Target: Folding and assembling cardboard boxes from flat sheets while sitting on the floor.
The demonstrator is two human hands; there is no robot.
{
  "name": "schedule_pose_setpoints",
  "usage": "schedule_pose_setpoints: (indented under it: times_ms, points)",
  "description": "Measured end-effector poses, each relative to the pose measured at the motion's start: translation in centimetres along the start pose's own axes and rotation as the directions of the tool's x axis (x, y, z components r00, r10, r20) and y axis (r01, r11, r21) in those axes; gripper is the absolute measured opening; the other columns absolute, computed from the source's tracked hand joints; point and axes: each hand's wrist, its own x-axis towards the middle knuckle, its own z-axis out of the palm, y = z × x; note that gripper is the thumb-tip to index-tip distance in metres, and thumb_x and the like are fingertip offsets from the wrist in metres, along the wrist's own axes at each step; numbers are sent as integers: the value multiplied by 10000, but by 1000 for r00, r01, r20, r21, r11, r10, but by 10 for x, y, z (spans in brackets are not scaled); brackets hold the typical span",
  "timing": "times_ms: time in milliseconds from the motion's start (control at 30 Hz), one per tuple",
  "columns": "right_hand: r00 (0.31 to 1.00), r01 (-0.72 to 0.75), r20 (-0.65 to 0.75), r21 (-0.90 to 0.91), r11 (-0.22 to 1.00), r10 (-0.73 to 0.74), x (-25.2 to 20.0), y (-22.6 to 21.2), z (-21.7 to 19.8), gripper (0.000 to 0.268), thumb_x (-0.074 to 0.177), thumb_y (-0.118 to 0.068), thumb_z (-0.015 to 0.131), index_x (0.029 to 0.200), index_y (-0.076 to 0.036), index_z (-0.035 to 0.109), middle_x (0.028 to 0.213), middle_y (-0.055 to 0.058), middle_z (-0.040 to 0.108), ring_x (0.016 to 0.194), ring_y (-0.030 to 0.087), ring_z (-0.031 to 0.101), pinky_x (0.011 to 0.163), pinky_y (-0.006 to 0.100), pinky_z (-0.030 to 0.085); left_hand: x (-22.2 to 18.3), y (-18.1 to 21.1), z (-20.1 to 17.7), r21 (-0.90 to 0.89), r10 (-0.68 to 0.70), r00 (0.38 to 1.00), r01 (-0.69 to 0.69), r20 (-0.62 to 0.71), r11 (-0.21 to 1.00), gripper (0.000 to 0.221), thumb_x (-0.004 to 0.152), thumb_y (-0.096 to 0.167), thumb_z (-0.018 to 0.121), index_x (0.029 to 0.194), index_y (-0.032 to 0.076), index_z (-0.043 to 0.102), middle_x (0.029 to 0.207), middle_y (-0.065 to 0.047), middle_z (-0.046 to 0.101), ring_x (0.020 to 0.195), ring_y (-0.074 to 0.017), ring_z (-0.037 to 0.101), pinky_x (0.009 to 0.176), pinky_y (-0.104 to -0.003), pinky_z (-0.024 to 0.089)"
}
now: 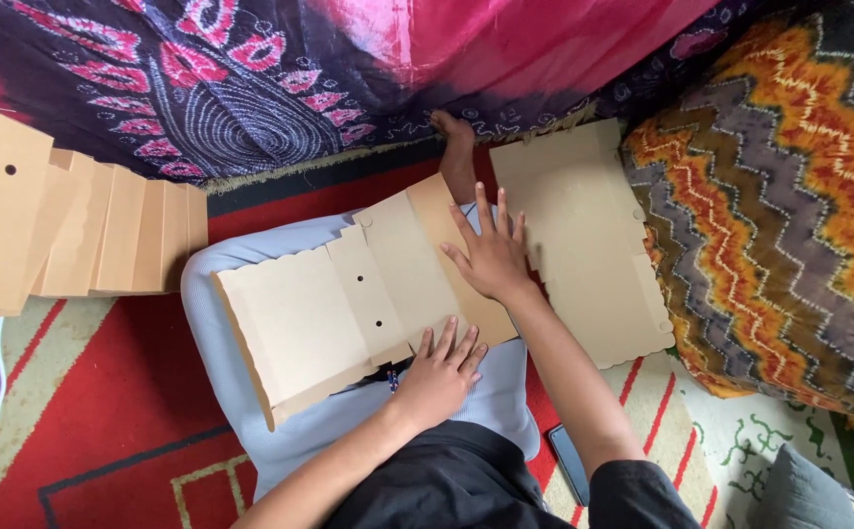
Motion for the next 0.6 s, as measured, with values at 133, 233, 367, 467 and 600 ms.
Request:
schedule_pose_setpoints:
  times_ms: [133,233,367,467,600]
  points:
    - [999,14,-30,11,1000,-14,-5,2,4,665,1070,-591,367,1634,-246,291,1720,212,37,1546,543,32,1131,786,173,-1,0,1,-6,11,1000,-11,-29,1000,473,1097,330,433,1509,109,510,1591,-229,410,1460,-537,309,1039,-748,335]
    - [999,14,-43,46,999,-12,-17,4,11,675,1068,-559,415,1639,-229,272,1713,219,66,1544,540,56,1125,781,198,-2,-2,0,-31,-6,999,5,-38,1000,468,1098,341,425,1504,131,523,1582,-203,439,1466,-512,324,1053,-735,330]
    - [999,27,-28,69,997,-25,-42,0,17,700,1064,-527,442,1647,-195,240,1714,204,82,1542,529,60,1131,769,193,-1,-3,-3,-66,-13,998,9,-61,998,459,1093,351,433,1491,146,538,1563,-197,467,1461,-509,349,1049,-730,343]
    - [1000,23,-5,100,995,-22,-62,1,23,694,1064,-504,440,1643,-179,240,1721,182,82,1545,520,49,1153,743,173,0,-2,-11,-95,-34,998,28,-58,995,445,1082,353,454,1460,152,576,1525,-189,519,1454,-503,373,1054,-728,341]
    - [1000,5,13,152,988,-7,-83,3,28,685,1072,-485,419,1649,-173,220,1734,146,55,1551,493,13,1184,697,137,1,-2,-16,-117,-44,999,40,-27,992,428,1067,353,479,1416,152,623,1511,-179,544,1462,-502,377,1062,-725,344]
